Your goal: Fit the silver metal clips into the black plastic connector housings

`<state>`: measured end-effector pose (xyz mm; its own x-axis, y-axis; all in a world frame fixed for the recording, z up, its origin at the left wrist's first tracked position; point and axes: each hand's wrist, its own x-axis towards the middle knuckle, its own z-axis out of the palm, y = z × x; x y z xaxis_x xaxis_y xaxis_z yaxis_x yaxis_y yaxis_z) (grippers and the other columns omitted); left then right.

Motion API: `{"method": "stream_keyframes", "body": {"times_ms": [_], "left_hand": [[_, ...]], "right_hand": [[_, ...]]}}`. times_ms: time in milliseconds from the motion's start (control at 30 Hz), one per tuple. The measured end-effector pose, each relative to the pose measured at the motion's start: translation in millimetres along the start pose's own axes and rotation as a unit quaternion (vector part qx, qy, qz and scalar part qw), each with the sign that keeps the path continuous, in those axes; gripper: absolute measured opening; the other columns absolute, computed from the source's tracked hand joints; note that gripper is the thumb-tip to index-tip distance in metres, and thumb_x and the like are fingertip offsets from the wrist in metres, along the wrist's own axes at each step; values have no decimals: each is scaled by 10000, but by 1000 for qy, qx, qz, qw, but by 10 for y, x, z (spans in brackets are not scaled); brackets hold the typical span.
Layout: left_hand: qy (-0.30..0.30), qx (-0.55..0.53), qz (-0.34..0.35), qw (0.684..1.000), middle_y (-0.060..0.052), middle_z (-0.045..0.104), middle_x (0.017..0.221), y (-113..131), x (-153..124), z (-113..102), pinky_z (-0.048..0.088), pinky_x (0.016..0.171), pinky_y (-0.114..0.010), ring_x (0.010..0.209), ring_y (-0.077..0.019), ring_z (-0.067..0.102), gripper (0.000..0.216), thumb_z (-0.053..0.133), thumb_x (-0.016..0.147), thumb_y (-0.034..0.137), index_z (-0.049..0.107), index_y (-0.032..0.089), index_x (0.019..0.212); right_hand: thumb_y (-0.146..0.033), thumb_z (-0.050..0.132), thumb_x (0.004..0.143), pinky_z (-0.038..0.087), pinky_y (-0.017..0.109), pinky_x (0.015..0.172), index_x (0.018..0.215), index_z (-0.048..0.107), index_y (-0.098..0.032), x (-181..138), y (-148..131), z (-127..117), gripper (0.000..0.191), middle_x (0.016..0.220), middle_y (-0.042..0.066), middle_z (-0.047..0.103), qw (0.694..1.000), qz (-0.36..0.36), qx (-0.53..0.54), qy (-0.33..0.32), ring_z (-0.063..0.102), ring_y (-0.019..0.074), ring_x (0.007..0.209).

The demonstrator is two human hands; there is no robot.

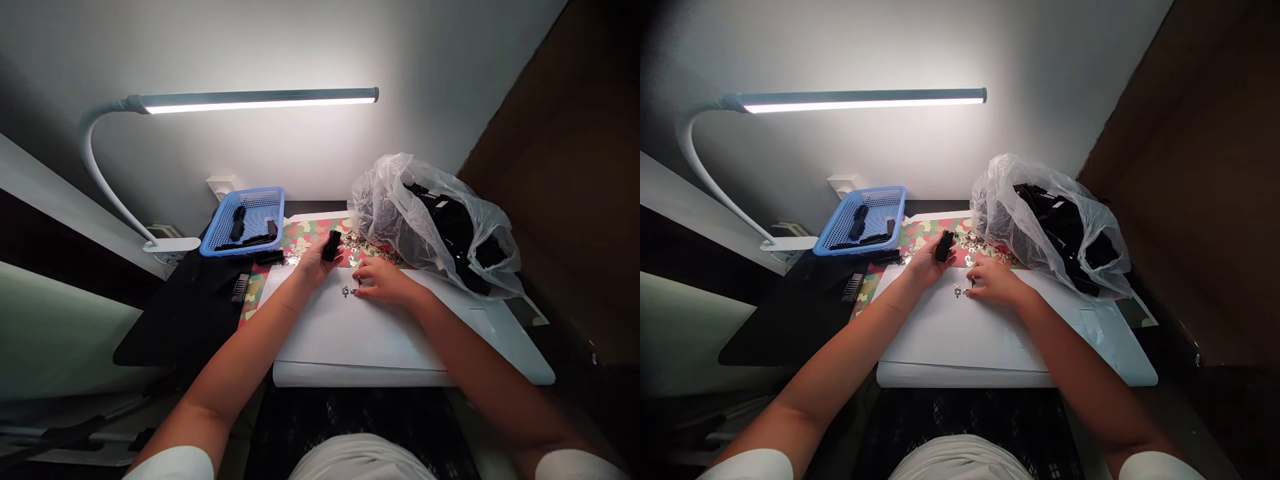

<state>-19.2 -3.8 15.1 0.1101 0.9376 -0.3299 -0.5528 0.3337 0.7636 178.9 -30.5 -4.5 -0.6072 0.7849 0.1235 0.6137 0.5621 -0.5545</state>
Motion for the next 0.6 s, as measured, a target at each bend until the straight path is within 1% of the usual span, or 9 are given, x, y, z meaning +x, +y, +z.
{"method": "stream_keyframes", "body": {"times_ms": [67, 133, 167, 233, 267, 300, 400, 467, 600], "left_hand": [[-6, 10, 1, 1000, -47, 706, 838, -12, -25, 20, 535, 607, -225, 631, -97, 645, 179, 565, 944, 267, 670, 123, 956], [-10, 16, 5, 1000, -42, 703, 829, -15, -44, 32, 527, 597, -224, 629, -97, 645, 172, 562, 943, 257, 671, 123, 953], [-12, 18, 7, 1000, -41, 704, 829, -14, -51, 35, 524, 592, -222, 634, -98, 646, 169, 563, 942, 257, 670, 127, 950], [-16, 22, 11, 1000, -44, 711, 840, -14, -54, 33, 519, 591, -215, 653, -101, 651, 161, 572, 935, 262, 670, 134, 943], [-18, 25, 12, 999, -46, 716, 850, -15, -53, 28, 518, 593, -212, 665, -103, 653, 157, 579, 930, 265, 670, 138, 940], [-21, 30, 12, 999, -50, 721, 865, -19, -49, 22, 515, 592, -210, 678, -106, 656, 155, 585, 924, 270, 671, 141, 939], [-38, 59, 10, 998, -68, 738, 926, -48, -32, -5, 486, 560, -203, 696, -115, 656, 179, 597, 912, 301, 678, 147, 954], [-55, 85, 3, 995, -81, 745, 967, -73, -26, -17, 465, 541, -200, 690, -115, 651, 210, 605, 905, 335, 681, 149, 966], [-97, 137, -16, 986, -85, 747, 981, -107, -52, -2, 442, 517, -181, 623, -84, 617, 243, 598, 913, 368, 678, 147, 979]], "right_hand": [[-267, 767, 761, 457, 325, 807, 889, 745, -197, 21, 26, 39, 147, 948, 62, 649, 1000, 1, 15, 0, 593, 204, 908], [-214, 750, 743, 441, 298, 756, 882, 730, -189, 33, 50, 47, 143, 921, 50, 664, 999, 10, 51, 14, 587, 180, 849], [-200, 738, 735, 430, 288, 727, 869, 724, -189, 34, 57, 38, 135, 900, 42, 672, 997, 21, 74, 20, 581, 167, 809], [-227, 720, 734, 405, 279, 669, 813, 716, -191, 26, 58, -3, 86, 828, 24, 679, 988, 51, 141, 26, 560, 149, 719], [-264, 719, 738, 398, 280, 653, 784, 712, -191, 18, 52, -31, 86, 795, 20, 677, 980, 64, 188, 24, 552, 146, 690], [-310, 727, 738, 396, 284, 646, 764, 708, -190, 9, 42, -61, 125, 771, 20, 674, 967, 71, 242, 22, 551, 146, 677], [-414, 774, 708, 405, 290, 650, 757, 701, -182, -17, 5, -136, 248, 729, 19, 660, 917, 75, 390, 42, 550, 140, 669], [-441, 812, 673, 406, 289, 645, 748, 700, -178, -22, -16, -155, 295, 687, 8, 635, 893, 78, 438, 75, 528, 126, 645], [-479, 859, 607, 434, 306, 664, 734, 709, -183, 0, -39, -133, 355, 659, -2, 612, 868, 85, 467, 147, 509, 118, 625]]}}
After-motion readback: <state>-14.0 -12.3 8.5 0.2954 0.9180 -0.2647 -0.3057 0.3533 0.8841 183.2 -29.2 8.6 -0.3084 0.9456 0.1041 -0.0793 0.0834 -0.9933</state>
